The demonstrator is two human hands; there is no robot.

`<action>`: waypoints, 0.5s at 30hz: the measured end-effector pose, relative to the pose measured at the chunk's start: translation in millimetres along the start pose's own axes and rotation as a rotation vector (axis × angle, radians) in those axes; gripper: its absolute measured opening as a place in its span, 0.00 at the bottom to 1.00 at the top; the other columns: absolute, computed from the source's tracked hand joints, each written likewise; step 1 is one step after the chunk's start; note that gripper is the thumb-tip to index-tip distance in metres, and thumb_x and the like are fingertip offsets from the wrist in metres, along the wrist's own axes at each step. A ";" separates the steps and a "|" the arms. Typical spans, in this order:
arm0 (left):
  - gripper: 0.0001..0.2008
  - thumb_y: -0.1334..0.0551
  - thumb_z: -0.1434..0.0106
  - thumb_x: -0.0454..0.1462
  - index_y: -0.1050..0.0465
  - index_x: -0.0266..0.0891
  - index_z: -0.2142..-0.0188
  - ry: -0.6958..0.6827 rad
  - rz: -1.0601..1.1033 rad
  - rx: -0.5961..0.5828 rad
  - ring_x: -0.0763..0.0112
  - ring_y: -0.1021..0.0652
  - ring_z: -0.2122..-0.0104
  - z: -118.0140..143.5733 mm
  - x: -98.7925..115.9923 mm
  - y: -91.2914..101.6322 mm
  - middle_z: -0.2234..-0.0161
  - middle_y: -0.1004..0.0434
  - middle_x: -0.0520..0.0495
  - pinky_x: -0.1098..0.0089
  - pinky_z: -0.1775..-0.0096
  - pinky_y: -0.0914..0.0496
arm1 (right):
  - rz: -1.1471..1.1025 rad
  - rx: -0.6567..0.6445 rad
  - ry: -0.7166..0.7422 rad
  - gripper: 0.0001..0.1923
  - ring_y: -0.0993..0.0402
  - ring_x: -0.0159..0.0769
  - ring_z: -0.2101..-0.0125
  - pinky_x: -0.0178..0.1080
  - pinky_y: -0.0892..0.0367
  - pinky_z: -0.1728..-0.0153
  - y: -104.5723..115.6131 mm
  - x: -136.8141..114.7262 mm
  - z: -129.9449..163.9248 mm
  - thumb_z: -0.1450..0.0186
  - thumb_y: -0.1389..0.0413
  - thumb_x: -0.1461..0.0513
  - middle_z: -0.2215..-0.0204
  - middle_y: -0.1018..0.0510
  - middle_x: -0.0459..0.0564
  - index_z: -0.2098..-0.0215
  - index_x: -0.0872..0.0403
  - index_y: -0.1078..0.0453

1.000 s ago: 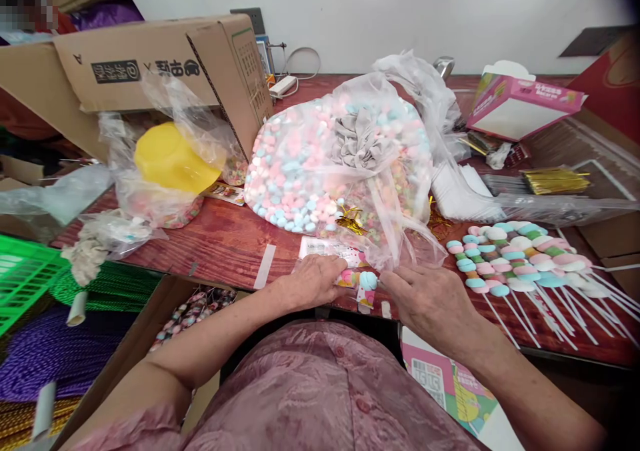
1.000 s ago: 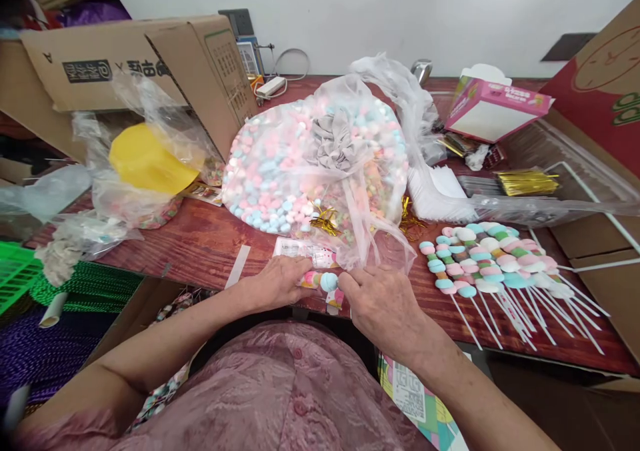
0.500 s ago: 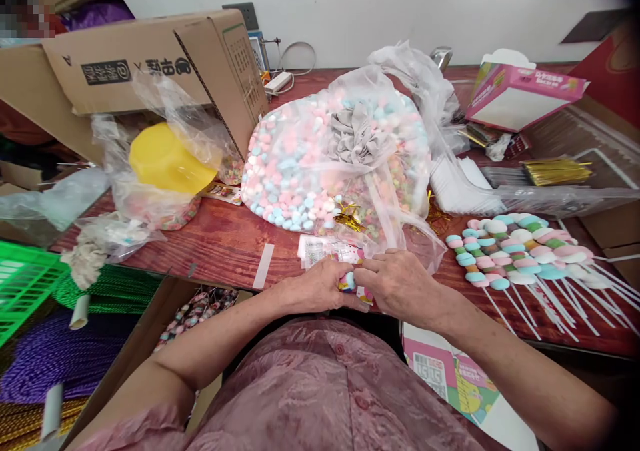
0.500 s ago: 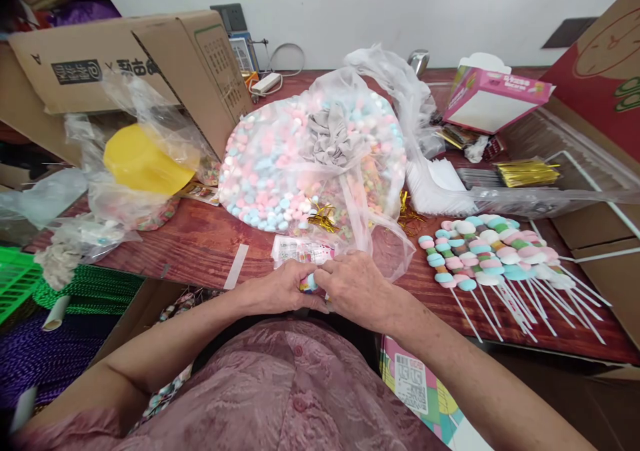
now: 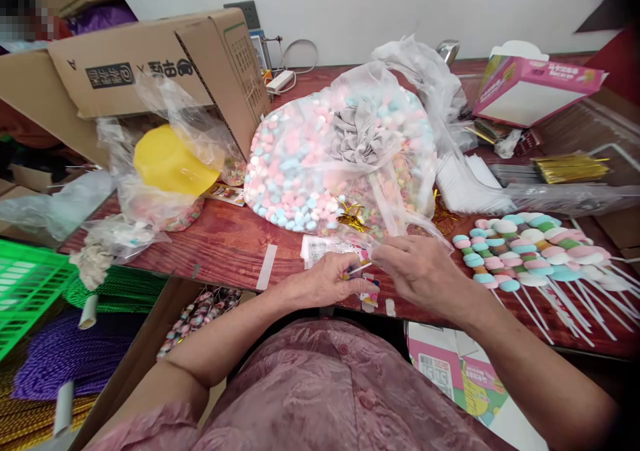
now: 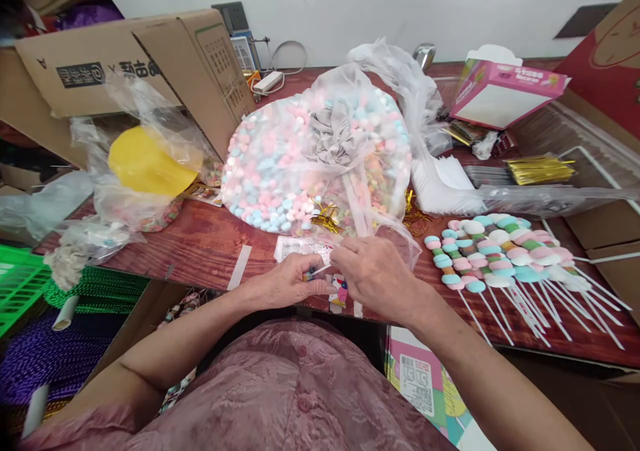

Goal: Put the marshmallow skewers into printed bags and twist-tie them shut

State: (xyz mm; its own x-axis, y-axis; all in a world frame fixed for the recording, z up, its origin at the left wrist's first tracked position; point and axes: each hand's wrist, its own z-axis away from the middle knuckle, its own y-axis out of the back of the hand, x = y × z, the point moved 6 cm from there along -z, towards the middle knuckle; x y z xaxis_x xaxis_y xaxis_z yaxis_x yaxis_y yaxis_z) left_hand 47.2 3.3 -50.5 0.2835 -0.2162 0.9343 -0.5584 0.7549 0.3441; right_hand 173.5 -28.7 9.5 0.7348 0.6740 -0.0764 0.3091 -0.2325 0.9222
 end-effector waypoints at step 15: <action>0.19 0.28 0.51 0.48 0.25 0.34 0.70 0.396 0.671 0.022 0.84 0.38 0.90 8.4 -25.9 6.3 0.82 0.28 0.54 0.79 0.88 0.49 | -0.112 0.088 -0.029 0.10 0.27 0.35 0.70 0.37 0.37 0.68 4.5 3.5 4.4 0.34 0.51 0.68 0.72 0.22 0.50 0.64 0.53 0.28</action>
State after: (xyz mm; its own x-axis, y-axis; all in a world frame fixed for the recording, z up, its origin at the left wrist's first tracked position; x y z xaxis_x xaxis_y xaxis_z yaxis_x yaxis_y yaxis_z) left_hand 29.8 8.4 -71.8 0.1350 0.5230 0.8416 -0.7229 0.6329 -0.2774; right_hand 180.2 -30.4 11.7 0.7093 0.6791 -0.1890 0.4409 -0.2181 0.8707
